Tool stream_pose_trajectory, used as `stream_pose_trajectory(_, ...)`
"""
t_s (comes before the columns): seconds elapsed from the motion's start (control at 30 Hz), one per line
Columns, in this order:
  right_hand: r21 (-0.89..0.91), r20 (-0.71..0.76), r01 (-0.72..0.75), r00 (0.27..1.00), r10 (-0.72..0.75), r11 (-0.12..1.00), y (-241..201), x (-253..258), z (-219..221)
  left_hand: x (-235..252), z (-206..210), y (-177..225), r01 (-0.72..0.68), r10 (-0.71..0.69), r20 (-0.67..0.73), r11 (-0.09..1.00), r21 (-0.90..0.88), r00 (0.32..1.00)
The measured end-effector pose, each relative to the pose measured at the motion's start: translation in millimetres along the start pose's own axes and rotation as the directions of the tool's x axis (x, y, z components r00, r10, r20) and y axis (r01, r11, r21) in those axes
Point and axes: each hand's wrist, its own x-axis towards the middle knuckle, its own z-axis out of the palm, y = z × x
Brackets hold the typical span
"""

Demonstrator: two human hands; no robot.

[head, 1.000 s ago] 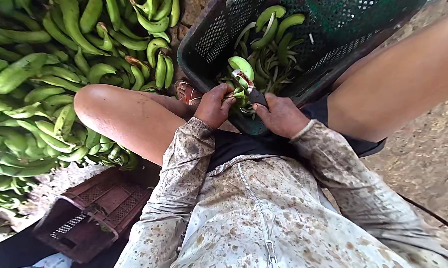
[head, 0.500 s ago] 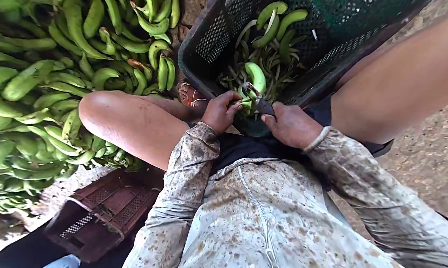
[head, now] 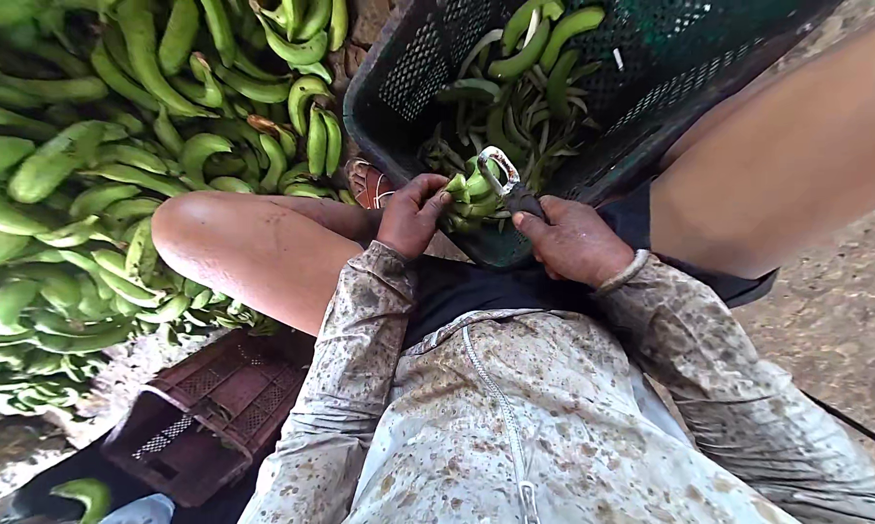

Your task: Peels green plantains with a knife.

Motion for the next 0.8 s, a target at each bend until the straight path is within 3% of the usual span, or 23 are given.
stream_pose_trajectory(0.2, -0.072, 0.012, 0.04, 0.999, -0.039, 0.997, -6, -12, 9, -6, 5, -1, -0.059, 0.06, -0.015, 0.996, 0.071, 0.998)
stream_pose_trajectory(0.47, -0.115, 0.12, -0.078, 0.989, 0.092, 0.99, -26, 11, 9, -9, 11, 2, -0.204, 0.19, 0.078, 0.947, 0.249, 0.979)
stream_pose_trajectory(0.63, -0.014, 0.169, -0.096, 0.981, 0.097, 0.995, -10, -7, 4, -12, 19, 4, -0.153, 0.156, 0.007, 0.957, 0.247, 0.988)
stream_pose_trajectory(0.8, 0.009, 0.196, -0.135, 0.972, 0.131, 0.991, -19, 17, 17, -11, 12, 2, -0.148, 0.142, 0.041, 0.96, 0.237, 0.989)
